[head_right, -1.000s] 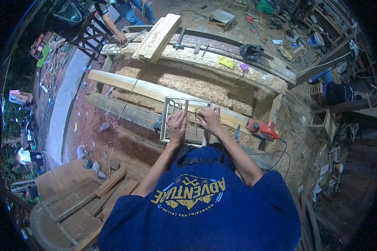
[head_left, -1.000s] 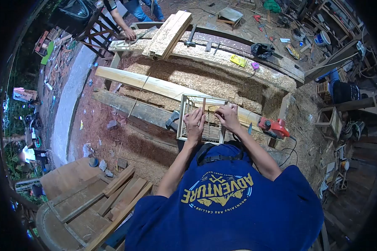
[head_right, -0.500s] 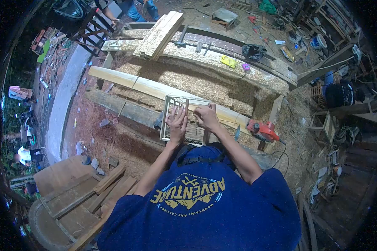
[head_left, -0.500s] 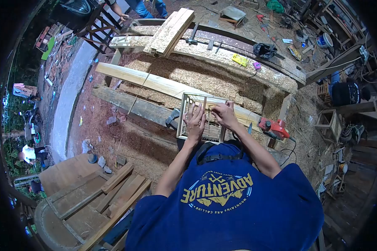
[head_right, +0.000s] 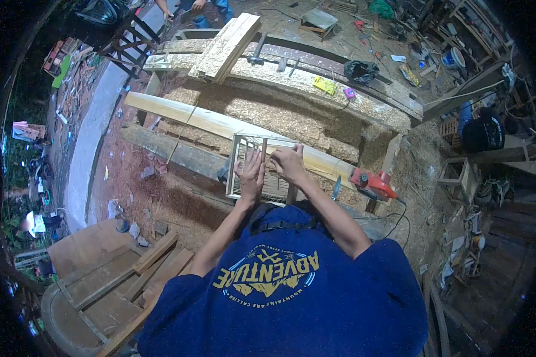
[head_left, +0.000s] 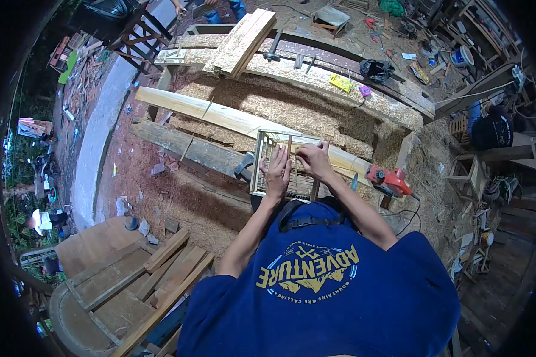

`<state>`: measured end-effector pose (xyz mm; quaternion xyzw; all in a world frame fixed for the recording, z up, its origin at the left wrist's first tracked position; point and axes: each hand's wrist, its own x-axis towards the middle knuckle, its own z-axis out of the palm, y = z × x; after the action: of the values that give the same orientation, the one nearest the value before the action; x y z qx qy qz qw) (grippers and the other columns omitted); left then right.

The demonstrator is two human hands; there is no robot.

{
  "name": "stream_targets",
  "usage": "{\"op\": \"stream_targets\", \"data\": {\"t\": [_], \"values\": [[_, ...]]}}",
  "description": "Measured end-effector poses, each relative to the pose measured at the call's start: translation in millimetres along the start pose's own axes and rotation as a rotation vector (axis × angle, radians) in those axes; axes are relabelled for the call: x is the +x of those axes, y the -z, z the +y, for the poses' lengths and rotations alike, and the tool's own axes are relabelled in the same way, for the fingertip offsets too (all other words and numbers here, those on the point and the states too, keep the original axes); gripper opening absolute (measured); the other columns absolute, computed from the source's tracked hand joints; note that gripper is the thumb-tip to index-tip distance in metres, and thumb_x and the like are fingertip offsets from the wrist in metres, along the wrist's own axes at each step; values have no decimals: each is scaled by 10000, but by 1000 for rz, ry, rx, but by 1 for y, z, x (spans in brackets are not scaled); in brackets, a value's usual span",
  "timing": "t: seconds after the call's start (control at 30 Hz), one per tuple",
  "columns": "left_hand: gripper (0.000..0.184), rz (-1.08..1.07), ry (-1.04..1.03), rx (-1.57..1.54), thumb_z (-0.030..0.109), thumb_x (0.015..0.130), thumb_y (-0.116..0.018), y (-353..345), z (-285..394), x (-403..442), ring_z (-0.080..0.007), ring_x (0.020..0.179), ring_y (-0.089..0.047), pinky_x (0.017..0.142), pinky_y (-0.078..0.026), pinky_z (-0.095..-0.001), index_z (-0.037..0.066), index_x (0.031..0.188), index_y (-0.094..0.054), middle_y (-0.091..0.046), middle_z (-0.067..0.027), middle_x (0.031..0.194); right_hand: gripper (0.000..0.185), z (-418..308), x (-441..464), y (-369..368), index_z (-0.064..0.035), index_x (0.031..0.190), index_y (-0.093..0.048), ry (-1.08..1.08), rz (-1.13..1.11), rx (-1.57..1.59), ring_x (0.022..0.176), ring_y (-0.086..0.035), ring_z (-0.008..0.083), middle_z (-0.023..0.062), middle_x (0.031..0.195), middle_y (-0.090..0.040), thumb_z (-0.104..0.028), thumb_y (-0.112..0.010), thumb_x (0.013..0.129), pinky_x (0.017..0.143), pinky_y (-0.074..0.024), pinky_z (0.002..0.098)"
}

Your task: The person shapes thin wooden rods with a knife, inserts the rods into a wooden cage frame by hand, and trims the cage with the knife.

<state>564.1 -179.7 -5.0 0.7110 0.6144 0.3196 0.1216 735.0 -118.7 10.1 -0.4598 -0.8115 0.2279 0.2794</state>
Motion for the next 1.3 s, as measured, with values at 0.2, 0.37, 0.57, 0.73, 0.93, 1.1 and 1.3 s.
{"op": "stream_targets", "data": {"t": [0.2,0.37,0.57,0.73,0.93,1.1,1.3], "values": [[406,0,0,43,185,995,-567,-6,-6,-2,-162,1431,-418,1146,-143,-483,76,1386,-571,-542,-57,1475,111,-1,6,-16,-126,872,-703,-27,2,40,808,-599,212,24,770,-632,-236,-700,884,853,-293,433],[424,-37,-10,66,202,995,-567,1,-1,-3,-186,1446,-396,1154,-140,-500,83,1401,-555,-500,-60,1513,182,6,4,0,-123,946,-695,30,-82,-17,831,-606,245,34,829,-646,-299,-693,902,844,-341,436],[434,30,-26,142,223,1001,-546,-3,3,-13,-207,1449,-392,1162,-181,-489,69,1407,-542,-479,-102,1523,194,20,0,13,-99,921,-663,69,-130,7,847,-612,263,60,831,-630,-290,-695,902,797,-412,402],[431,28,-37,216,187,995,-536,-5,7,-14,-208,1431,-421,1187,-154,-497,53,1404,-540,-491,-112,1510,146,26,-3,0,-110,940,-648,111,-111,-38,870,-614,261,59,844,-621,-252,-670,911,810,-401,415],[429,31,-8,123,168,989,-534,-5,2,-14,-214,1427,-429,1193,-140,-508,42,1399,-545,-513,-123,1488,97,26,0,-7,-136,908,-633,155,-87,-40,886,-617,239,44,820,-601,-221,-672,882,810,-380,417],[429,39,-17,91,155,979,-543,-9,0,-12,-220,1428,-427,1187,-152,-518,27,1389,-548,-518,-126,1483,87,26,2,-7,-139,889,-628,175,-35,-22,881,-611,228,35,812,-597,-205,-681,868,818,-374,412],[439,26,-5,84,135,967,-558,-8,1,-12,-218,1434,-420,1186,-155,-519,19,1390,-542,-514,-125,1487,89,25,5,-8,-133,874,-626,168,-38,-30,870,-607,226,30,794,-591,-184,-696,851,819,-373,415]]}}
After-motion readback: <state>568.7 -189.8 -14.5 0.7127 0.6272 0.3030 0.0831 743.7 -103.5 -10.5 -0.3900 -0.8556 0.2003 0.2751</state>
